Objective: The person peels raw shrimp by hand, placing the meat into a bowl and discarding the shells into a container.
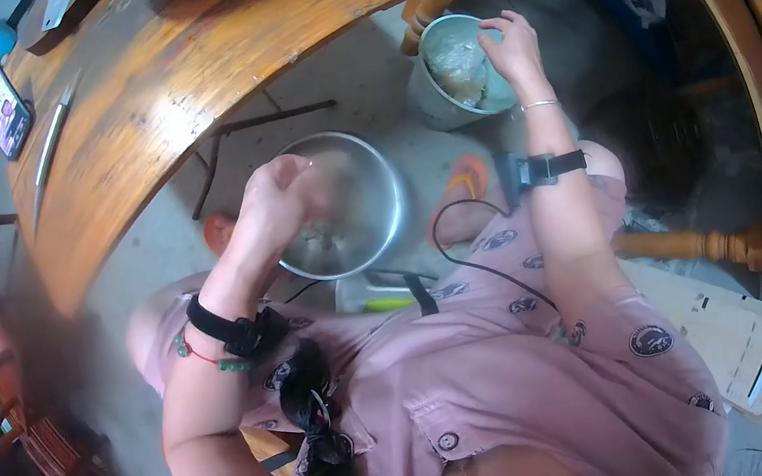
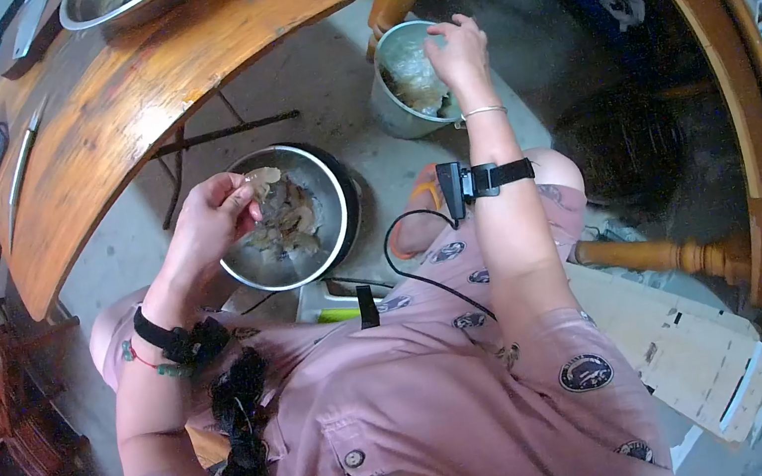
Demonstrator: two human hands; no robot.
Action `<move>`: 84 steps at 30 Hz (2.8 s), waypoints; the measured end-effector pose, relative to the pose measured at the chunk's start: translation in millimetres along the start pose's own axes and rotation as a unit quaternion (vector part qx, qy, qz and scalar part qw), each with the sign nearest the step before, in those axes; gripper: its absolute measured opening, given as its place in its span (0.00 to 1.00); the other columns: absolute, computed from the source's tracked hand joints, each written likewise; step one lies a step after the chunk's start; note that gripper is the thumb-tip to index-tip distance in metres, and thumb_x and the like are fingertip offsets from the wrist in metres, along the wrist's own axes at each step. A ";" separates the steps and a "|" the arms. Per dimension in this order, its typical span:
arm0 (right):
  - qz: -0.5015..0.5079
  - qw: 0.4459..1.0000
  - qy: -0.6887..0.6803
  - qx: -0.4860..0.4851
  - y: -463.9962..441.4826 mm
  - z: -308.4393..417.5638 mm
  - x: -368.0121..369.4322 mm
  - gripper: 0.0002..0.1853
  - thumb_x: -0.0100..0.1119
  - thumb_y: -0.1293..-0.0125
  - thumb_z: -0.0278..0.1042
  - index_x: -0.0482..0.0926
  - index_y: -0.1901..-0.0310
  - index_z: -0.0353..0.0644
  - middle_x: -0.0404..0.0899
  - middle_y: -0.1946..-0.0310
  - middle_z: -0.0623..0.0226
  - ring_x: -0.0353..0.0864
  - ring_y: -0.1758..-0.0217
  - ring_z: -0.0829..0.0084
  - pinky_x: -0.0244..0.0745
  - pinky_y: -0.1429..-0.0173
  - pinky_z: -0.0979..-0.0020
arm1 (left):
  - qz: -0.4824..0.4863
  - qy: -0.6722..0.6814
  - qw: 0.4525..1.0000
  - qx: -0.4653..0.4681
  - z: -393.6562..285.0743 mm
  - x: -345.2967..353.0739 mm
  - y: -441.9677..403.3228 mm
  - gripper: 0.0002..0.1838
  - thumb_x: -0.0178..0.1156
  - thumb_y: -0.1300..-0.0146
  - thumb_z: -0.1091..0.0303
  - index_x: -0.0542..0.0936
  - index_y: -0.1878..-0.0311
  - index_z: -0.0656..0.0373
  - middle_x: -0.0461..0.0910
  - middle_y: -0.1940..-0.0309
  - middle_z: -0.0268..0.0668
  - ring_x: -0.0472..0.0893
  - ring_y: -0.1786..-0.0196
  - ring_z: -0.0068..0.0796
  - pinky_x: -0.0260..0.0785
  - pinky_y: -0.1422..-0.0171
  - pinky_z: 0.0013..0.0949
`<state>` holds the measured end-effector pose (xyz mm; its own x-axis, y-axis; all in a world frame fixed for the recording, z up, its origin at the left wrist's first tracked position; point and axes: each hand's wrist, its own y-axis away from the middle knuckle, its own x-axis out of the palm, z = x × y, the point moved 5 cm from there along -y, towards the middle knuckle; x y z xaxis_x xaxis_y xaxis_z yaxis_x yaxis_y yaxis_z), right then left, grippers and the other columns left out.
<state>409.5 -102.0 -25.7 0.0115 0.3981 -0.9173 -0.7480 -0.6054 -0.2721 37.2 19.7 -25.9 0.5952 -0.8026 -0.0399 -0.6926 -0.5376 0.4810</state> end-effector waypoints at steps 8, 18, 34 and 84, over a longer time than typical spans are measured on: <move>0.091 0.894 -0.297 -0.323 75.8 151.5 -41.1 0.09 0.62 0.39 0.31 0.83 0.58 0.39 0.84 0.61 0.57 0.84 0.61 0.59 0.80 0.55 0.65 | 0.062 -0.248 0.956 0.144 19.5 -6.4 -19.5 0.12 0.51 0.26 0.66 0.77 0.66 0.60 0.75 0.77 0.26 0.71 0.76 0.15 0.63 0.71 0.21; 0.153 0.822 -0.249 -0.489 147.4 200.4 -13.9 0.16 0.63 0.44 0.27 0.79 0.52 0.34 0.83 0.59 0.53 0.83 0.56 0.56 0.79 0.51 0.62 | 0.047 -0.181 0.981 0.043 20.7 -0.9 -16.6 0.12 0.50 0.27 0.67 0.77 0.65 0.61 0.75 0.76 0.27 0.71 0.75 0.16 0.66 0.70 0.22; 0.134 0.835 -0.286 -0.450 159.1 206.2 -8.2 0.11 0.60 0.46 0.25 0.78 0.60 0.33 0.81 0.68 0.52 0.82 0.64 0.54 0.80 0.60 0.60 | 0.000 -0.088 0.996 0.022 15.7 6.0 -10.6 0.12 0.53 0.28 0.65 0.79 0.66 0.60 0.73 0.80 0.26 0.67 0.79 0.14 0.58 0.77 0.22; 0.271 0.830 -0.384 -0.302 132.7 193.4 -19.8 0.20 0.59 0.46 0.21 0.81 0.49 0.35 0.77 0.78 0.65 0.72 0.77 0.82 0.72 0.68 0.77 | 0.072 0.111 0.991 -0.017 0.5 9.5 0.9 0.11 0.50 0.27 0.64 0.76 0.66 0.55 0.73 0.78 0.24 0.67 0.78 0.12 0.55 0.75 0.18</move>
<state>181.7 -56.9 12.6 -0.8167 0.1357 -0.5609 -0.0331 -0.9814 -0.1893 42.1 11.4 -26.3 0.5685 -0.7918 0.2234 -0.7650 -0.4089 0.4976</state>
